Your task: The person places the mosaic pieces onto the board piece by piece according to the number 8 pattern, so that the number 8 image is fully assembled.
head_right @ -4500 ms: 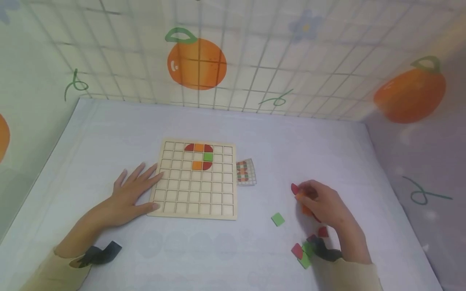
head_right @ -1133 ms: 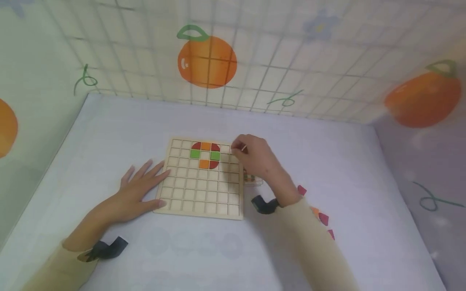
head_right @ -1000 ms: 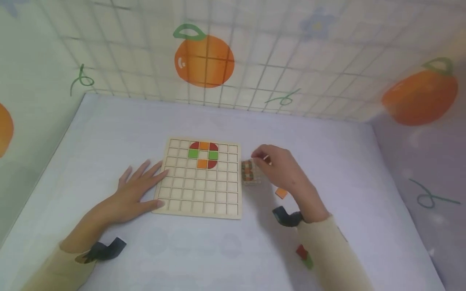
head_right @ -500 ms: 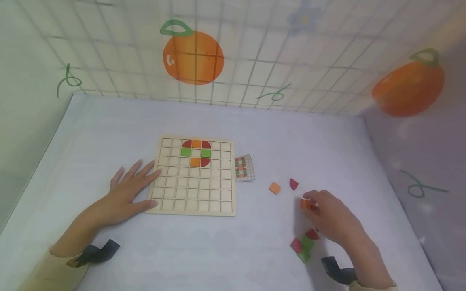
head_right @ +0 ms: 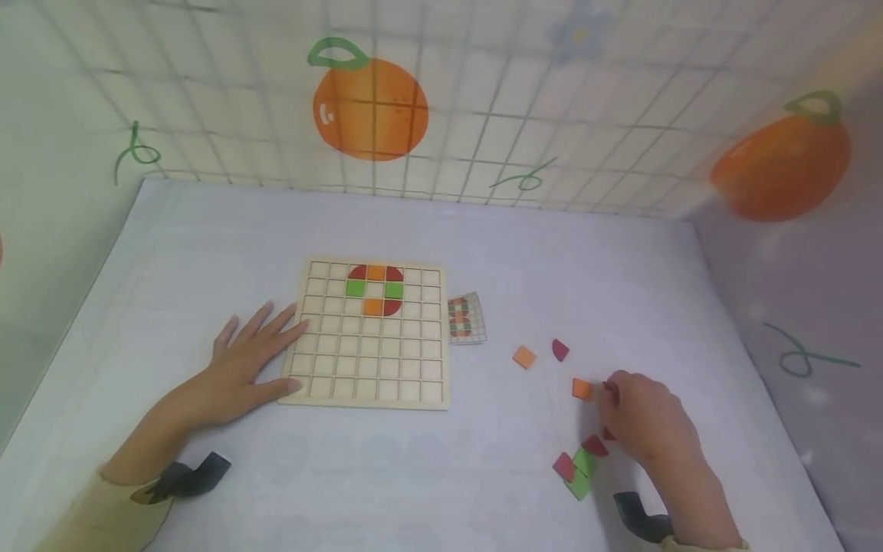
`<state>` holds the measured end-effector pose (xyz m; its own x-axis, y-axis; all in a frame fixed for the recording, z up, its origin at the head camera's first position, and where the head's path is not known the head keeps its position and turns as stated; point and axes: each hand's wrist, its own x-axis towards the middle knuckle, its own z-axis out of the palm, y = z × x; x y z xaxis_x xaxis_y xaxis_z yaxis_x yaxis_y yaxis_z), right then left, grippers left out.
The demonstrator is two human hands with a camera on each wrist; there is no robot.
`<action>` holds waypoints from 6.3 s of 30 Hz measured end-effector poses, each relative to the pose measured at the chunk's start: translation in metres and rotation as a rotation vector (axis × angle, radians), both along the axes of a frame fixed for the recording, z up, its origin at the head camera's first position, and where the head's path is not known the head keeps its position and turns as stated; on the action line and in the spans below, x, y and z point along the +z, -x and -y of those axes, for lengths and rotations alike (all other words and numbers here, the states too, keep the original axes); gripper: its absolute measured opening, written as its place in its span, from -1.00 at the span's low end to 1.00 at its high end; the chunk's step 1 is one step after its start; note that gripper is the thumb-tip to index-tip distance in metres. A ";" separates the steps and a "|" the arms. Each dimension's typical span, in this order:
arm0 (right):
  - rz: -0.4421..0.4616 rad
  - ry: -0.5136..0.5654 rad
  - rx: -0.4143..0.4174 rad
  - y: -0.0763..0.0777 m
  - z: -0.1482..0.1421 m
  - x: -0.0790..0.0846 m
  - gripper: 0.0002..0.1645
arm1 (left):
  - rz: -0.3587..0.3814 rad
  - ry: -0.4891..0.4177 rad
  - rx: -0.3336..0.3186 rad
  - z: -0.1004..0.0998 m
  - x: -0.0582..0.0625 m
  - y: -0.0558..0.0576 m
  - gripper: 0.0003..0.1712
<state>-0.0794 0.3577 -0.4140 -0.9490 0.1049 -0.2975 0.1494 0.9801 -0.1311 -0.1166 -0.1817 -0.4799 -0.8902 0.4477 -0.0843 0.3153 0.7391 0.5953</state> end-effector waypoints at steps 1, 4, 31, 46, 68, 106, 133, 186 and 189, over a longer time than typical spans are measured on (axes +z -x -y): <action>-0.005 -0.012 0.000 0.000 0.000 0.000 -0.60 | -0.001 -0.001 -0.002 0.000 -0.001 0.000 0.00; -0.028 -0.016 0.010 0.000 0.001 0.001 -0.63 | -0.002 -0.003 -0.004 0.001 -0.001 0.001 0.00; -0.303 0.271 0.626 0.124 0.288 -0.005 -0.94 | -0.035 -0.021 -0.019 0.005 -0.001 0.003 -0.03; -0.209 0.183 0.587 0.121 0.307 -0.018 -0.86 | -0.045 -0.009 -0.026 0.004 0.004 0.005 -0.03; -0.197 0.413 0.510 0.134 0.241 -0.001 -0.91 | -0.037 0.024 -0.017 0.003 0.002 0.009 -0.01; -0.249 0.438 0.296 0.072 0.111 0.018 -0.59 | 0.001 -0.006 -0.021 -0.010 -0.006 0.006 -0.01; -0.107 0.383 -0.008 0.000 0.017 -0.022 -0.63 | -0.008 0.031 0.012 0.001 -0.004 0.002 0.01; -0.094 0.539 0.541 0.114 0.234 0.000 -0.95 | -0.023 -0.001 -0.010 0.003 -0.003 0.005 -0.02; -0.065 0.510 0.528 0.124 0.247 -0.008 -0.95 | -0.028 0.000 -0.004 0.004 -0.002 0.006 -0.02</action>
